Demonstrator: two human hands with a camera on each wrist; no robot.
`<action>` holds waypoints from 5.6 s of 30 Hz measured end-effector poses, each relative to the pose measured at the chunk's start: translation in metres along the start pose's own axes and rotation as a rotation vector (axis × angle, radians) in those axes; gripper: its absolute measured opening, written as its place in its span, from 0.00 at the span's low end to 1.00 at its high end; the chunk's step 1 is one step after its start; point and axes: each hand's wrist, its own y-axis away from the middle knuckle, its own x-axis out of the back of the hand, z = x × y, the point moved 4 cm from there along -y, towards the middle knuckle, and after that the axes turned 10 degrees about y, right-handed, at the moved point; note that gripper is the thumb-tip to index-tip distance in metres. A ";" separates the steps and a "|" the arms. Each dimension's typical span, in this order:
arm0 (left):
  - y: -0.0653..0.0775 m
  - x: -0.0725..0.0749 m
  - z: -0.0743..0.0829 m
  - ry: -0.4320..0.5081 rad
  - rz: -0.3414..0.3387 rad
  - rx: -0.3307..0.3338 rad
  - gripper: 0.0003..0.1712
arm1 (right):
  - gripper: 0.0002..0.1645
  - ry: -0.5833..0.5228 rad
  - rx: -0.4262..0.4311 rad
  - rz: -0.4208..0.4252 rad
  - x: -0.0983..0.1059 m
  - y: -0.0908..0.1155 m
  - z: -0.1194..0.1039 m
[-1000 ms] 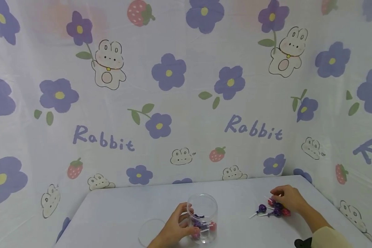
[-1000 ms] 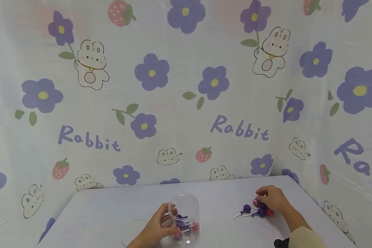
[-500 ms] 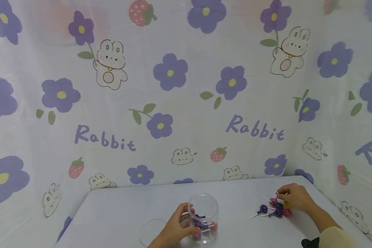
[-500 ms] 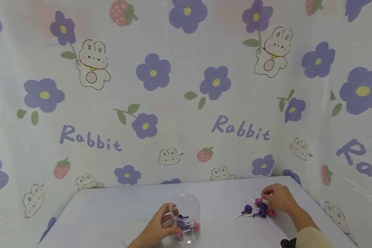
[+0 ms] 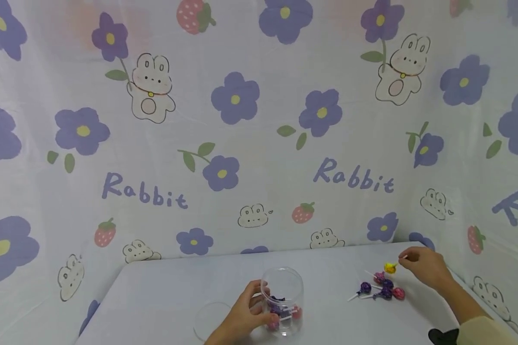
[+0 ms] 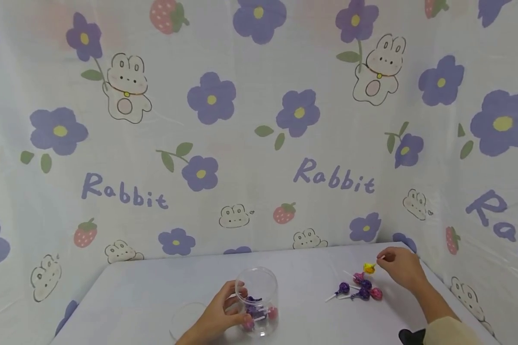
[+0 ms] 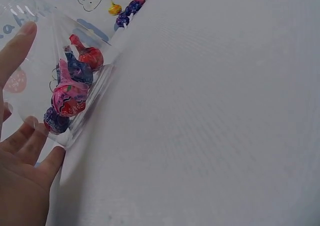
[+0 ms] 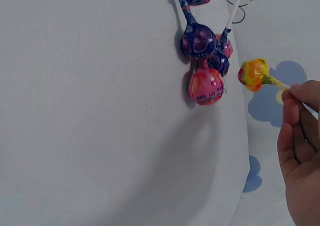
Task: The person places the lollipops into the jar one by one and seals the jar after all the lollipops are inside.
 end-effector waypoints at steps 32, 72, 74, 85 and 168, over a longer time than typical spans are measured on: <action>-0.002 0.002 -0.005 -0.037 0.020 0.022 0.45 | 0.19 -0.351 -0.055 -0.039 -0.019 -0.002 -0.044; -0.003 0.002 -0.004 -0.079 0.060 0.083 0.46 | 0.09 -0.691 0.258 -0.202 -0.061 0.019 -0.222; -0.003 0.002 -0.004 -0.083 0.066 0.094 0.46 | 0.08 -0.683 0.270 -0.208 -0.064 0.020 -0.227; -0.003 0.002 -0.004 -0.056 0.040 0.061 0.46 | 0.09 -0.574 0.354 -0.225 -0.081 0.020 -0.241; 0.000 0.001 -0.007 -0.096 0.105 0.148 0.46 | 0.15 -0.194 0.093 -0.044 -0.038 0.015 -0.039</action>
